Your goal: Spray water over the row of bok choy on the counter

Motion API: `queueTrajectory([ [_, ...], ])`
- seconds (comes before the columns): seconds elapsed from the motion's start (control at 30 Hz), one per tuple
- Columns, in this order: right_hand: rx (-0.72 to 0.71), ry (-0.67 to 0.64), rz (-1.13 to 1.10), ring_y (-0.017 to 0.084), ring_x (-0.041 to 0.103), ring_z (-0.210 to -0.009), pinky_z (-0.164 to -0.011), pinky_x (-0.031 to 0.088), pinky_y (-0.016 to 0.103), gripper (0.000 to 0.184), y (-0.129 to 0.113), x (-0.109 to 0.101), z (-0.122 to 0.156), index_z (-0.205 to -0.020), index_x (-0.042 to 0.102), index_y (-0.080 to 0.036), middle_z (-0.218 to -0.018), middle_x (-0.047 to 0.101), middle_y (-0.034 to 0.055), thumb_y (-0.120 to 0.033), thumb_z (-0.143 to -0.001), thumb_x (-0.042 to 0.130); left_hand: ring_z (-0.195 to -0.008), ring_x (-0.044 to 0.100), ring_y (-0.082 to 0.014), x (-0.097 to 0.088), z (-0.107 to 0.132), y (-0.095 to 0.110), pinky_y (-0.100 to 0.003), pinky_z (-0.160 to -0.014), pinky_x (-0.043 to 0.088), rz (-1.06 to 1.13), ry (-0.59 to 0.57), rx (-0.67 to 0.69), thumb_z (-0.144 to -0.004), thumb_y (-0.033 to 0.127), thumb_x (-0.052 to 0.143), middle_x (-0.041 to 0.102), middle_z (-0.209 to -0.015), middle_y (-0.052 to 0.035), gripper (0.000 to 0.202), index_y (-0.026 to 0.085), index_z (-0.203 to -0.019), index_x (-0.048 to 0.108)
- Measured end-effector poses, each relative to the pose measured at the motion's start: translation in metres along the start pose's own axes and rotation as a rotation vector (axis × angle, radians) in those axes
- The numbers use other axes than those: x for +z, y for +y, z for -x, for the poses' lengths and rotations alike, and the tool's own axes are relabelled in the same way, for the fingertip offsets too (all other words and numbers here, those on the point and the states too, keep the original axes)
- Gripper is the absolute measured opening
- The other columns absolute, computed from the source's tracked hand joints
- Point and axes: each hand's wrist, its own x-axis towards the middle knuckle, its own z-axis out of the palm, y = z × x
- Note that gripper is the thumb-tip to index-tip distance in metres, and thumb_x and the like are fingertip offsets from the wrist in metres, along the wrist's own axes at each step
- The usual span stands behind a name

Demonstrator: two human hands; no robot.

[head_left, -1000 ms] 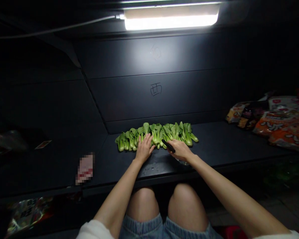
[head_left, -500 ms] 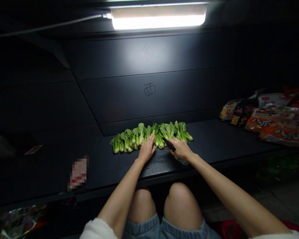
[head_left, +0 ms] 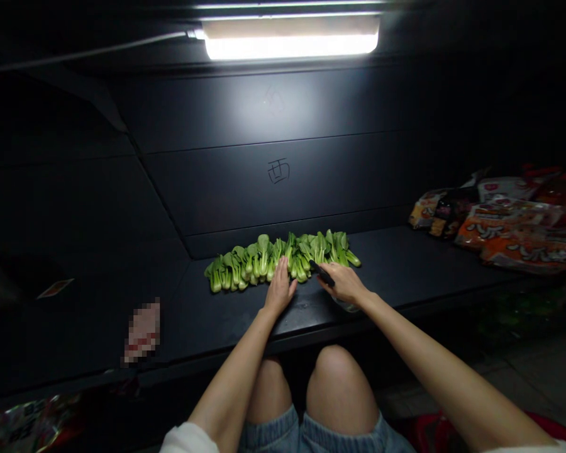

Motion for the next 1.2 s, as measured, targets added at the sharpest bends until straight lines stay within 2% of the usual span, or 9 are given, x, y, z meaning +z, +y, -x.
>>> queueTrajectory([
  [0.13,-0.008,-0.011,0.022,0.021,0.062,-0.1,-0.081,0.042,0.026,0.029,0.005,0.0,0.002,-0.117,0.06,-0.016,-0.108,0.068,0.0104,-0.028,-0.092,0.05,-0.147,0.028,-0.0243,0.001,-0.004,0.005,-0.049,-0.118,0.033,0.068,-0.103,0.075,-0.093,0.022,0.045,0.039,-0.153,-0.0165,0.062,0.018,-0.151,0.023],
  [0.23,-0.001,-0.027,0.034,0.021,0.063,-0.1,-0.081,0.042,0.026,0.029,0.009,-0.002,0.005,-0.117,0.06,-0.016,-0.107,0.068,0.0105,-0.026,-0.091,0.052,-0.147,0.027,-0.0246,0.002,-0.008,0.009,-0.05,-0.118,0.031,0.058,-0.139,0.119,-0.093,0.023,0.045,0.038,-0.153,-0.0164,0.057,0.017,-0.147,0.03],
  [0.43,0.004,-0.04,0.052,0.021,0.062,-0.102,-0.081,0.042,0.027,0.028,0.014,-0.007,0.009,-0.116,0.061,-0.016,-0.109,0.068,0.011,-0.027,-0.092,0.05,-0.149,0.018,-0.0267,0.006,-0.005,0.012,-0.054,-0.118,0.029,-0.052,-0.083,0.021,-0.092,0.024,0.047,0.029,-0.158,-0.017,0.062,0.018,-0.15,0.024],
  [0.63,0.033,-0.089,0.084,0.021,0.062,-0.104,-0.081,0.042,0.027,0.028,0.016,-0.011,0.011,-0.116,0.061,-0.017,-0.11,0.068,0.0111,-0.026,-0.091,0.052,-0.149,0.019,-0.0273,0.01,0.001,0.009,-0.056,-0.118,0.026,-0.113,-0.094,0.013,-0.092,0.025,0.046,0.027,-0.159,-0.0156,0.068,0.021,-0.153,0.016],
  [0.93,0.033,-0.024,0.046,0.02,0.061,-0.105,-0.082,0.041,0.026,0.029,0.028,-0.004,0.013,-0.116,0.059,-0.018,-0.113,0.068,0.0106,-0.035,-0.096,0.046,-0.149,0.019,-0.028,0.009,0.0,0.013,-0.055,-0.118,0.026,-0.18,-0.121,-0.01,-0.091,0.023,0.049,0.027,-0.159,-0.0159,0.066,0.019,-0.151,0.022],
  [1.2,0.064,0.001,0.035,0.021,0.062,-0.103,-0.083,0.042,0.026,0.029,0.032,-0.005,0.015,-0.114,0.061,-0.017,-0.11,0.069,0.0111,-0.034,-0.096,0.046,-0.149,0.018,-0.0276,0.008,0.0,0.012,-0.055,-0.118,0.026,-0.161,-0.113,-0.003,-0.092,0.025,0.047,0.027,-0.159,-0.0155,0.067,0.02,-0.152,0.02],
])
